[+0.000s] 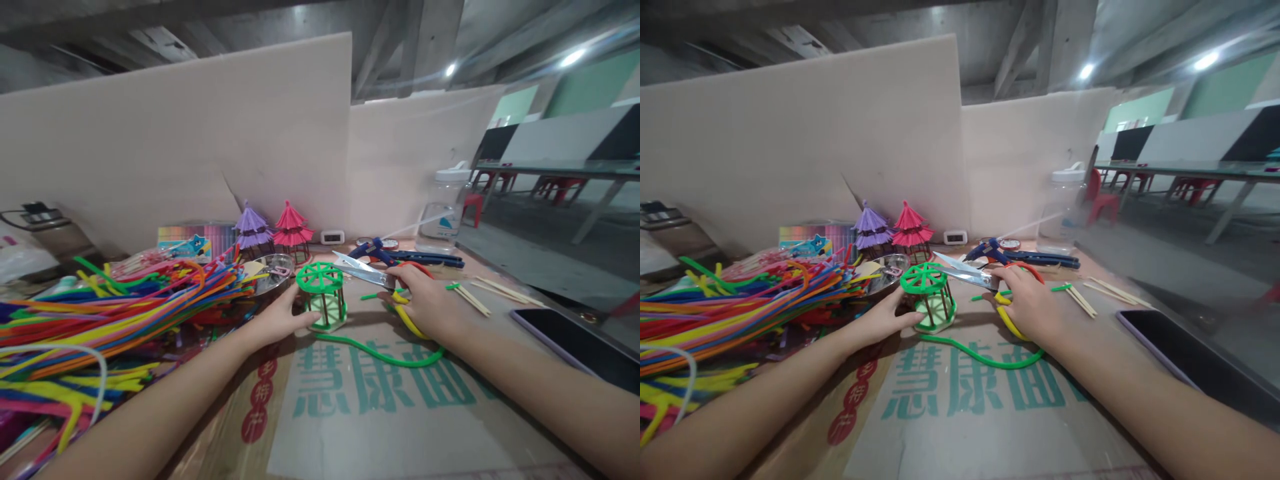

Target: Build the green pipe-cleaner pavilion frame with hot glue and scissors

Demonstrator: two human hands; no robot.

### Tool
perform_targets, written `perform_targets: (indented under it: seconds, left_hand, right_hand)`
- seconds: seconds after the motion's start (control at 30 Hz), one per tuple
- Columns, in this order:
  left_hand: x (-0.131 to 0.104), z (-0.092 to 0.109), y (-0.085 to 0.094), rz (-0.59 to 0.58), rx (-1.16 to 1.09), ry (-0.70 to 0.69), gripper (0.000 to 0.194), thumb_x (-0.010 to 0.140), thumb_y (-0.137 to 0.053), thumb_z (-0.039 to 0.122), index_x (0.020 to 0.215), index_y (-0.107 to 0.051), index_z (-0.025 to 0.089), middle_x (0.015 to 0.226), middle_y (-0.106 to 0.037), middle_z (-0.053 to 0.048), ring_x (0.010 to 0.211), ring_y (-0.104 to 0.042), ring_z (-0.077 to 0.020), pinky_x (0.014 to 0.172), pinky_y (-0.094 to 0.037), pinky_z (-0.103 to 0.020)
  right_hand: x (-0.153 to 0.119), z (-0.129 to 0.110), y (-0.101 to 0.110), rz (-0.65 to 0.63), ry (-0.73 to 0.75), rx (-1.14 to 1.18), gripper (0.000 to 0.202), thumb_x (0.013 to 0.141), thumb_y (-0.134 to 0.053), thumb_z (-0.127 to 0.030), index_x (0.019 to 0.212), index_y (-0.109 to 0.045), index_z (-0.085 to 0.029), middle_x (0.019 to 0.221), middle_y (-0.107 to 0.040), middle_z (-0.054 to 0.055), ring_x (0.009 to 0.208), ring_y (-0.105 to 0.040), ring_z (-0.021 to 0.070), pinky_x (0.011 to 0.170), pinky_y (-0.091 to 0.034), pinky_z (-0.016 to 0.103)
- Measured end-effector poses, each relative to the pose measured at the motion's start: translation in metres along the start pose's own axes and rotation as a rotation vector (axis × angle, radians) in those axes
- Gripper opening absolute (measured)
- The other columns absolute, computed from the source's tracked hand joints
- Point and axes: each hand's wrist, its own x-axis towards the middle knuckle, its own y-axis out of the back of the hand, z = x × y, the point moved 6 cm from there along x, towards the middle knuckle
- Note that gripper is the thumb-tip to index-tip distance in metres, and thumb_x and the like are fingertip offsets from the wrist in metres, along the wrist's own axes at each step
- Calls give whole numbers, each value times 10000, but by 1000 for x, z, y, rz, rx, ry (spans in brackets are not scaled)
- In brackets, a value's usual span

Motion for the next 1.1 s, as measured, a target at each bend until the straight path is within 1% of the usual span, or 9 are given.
perform_targets:
  seconds: [0.1,0.23,0.3,0.43,0.57,0.7,0.87,0.97,1.1]
  left_hand:
    - [1,0,2,32,-10,-20,505,817,-683,352,1279,-562,188,1170,-695,-71,1038,-666,-238,956,-526,-373]
    - [0,-1,0,134,-19,22,530,805,-697,380,1272,-547,180,1115,-705,-73,964,-686,-229,841,-571,-348]
    - [-1,0,-1,163,-15,17,572,803,-705,408,1296,-521,182,1164,-691,-87,1015,-680,-243,865,-570,-366]
    - [-2,2,0,215,61,-45,609,788,-732,402,1321,-516,203,1285,-645,-93,1131,-643,-260,1000,-507,-391]
    - [-2,1,0,220,77,-66,597,804,-720,408,1320,-514,187,1288,-641,-107,1151,-634,-261,1005,-504,-380]
    - [-2,5,0,219,115,-96,607,798,-729,412,1320,-517,186,1332,-613,-114,1202,-599,-277,1057,-464,-412]
    - [-2,3,0,212,151,-59,643,789,-735,441,1346,-511,211,1314,-629,-99,1182,-608,-280,1055,-459,-416]
    - [-3,3,0,208,170,-42,669,794,-725,467,1365,-487,212,1301,-635,-98,1157,-622,-277,1033,-476,-402]
    - [-3,6,1,218,204,-50,636,793,-723,466,1330,-507,202,1280,-641,-104,1143,-622,-286,1025,-478,-408]
  right_hand:
    - [0,1,0,8,3,3,301,911,-592,-464,1084,-594,-217,1010,-664,57,928,-624,248,742,-477,343]
    - [-1,1,-1,7,37,-12,303,911,-597,-448,1109,-596,-220,1000,-660,65,923,-625,250,761,-488,351]
    - [-3,0,-2,-2,77,-24,326,902,-611,-418,1166,-589,-227,1035,-656,76,947,-625,258,787,-495,363]
    - [-4,-4,-4,-35,154,-45,412,889,-622,-355,1279,-558,-239,1115,-642,92,1009,-616,264,848,-503,383]
    - [-4,-8,-1,-33,152,-100,389,877,-622,-315,1256,-584,-233,1079,-654,95,975,-618,270,828,-513,389]
    - [-4,-9,0,-45,127,-98,393,851,-629,-260,1241,-590,-234,1045,-663,85,932,-624,268,806,-516,393]
    - [-5,-9,0,-34,150,-105,407,866,-623,-284,1265,-577,-217,1046,-653,94,926,-615,270,817,-513,405]
    - [-5,-7,-1,-40,150,-116,423,852,-630,-255,1269,-574,-218,1059,-652,96,936,-615,272,823,-512,404]
    - [-6,-7,-1,-61,138,-113,464,836,-629,-218,1294,-560,-242,1079,-653,85,960,-618,269,829,-510,395]
